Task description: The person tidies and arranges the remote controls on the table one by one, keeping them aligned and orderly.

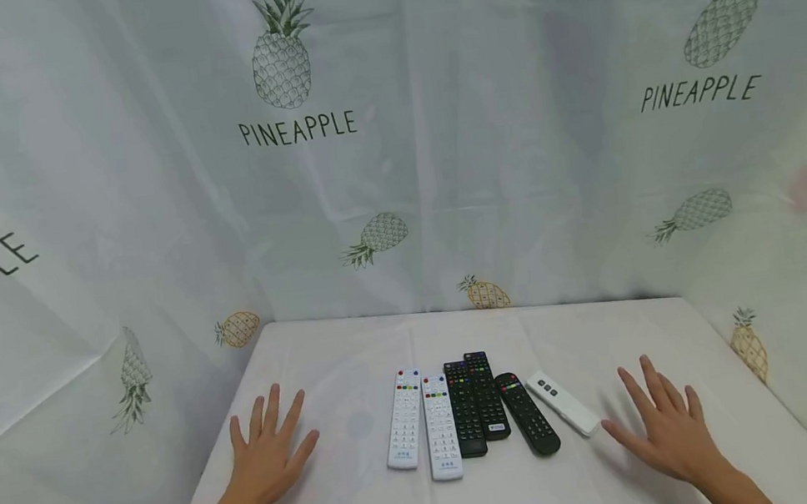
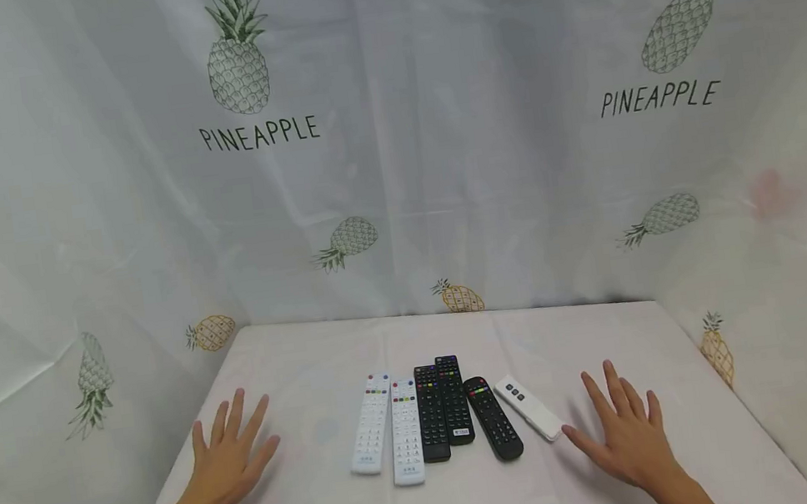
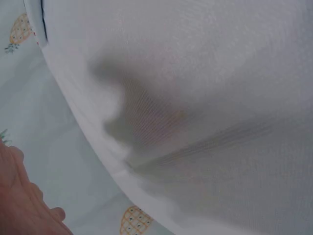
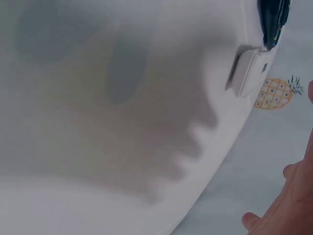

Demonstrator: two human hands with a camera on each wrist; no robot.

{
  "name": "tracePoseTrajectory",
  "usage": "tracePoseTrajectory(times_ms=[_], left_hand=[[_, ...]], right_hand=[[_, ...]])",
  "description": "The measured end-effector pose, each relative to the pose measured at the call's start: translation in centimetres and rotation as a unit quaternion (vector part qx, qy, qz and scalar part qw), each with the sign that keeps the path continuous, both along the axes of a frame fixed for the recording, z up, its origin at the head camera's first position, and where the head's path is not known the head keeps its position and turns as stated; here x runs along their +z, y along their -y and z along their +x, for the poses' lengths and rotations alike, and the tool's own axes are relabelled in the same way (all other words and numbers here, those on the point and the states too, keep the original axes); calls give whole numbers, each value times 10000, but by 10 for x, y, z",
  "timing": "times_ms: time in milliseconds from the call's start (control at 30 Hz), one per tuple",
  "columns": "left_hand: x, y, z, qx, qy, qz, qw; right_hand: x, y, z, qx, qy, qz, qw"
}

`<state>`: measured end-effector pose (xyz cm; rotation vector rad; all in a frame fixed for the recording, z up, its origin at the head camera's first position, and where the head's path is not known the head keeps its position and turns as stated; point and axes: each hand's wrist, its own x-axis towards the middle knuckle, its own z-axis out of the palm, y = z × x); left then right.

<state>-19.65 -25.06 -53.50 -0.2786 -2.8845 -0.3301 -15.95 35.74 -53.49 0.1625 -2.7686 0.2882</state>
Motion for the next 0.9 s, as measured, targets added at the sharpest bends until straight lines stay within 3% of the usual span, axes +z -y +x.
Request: tracePoseTrajectory(times_ms=[200, 367, 633, 900], left_hand=[[0, -4, 2, -94, 90, -92, 9999], [-1, -13, 5, -370, -75, -159, 9992], [-6, -35, 17, -1326, -222, -544, 9894], [-6, -68, 21, -2621, -21, -762, 9620]], right_hand=[[4, 11, -8, 210, -34, -73, 9997], [6, 28, -17, 390, -92, -105, 9991], [12, 71, -41, 763, -55, -8, 9971], [21, 134, -65, 1147, 61, 119, 9933]])
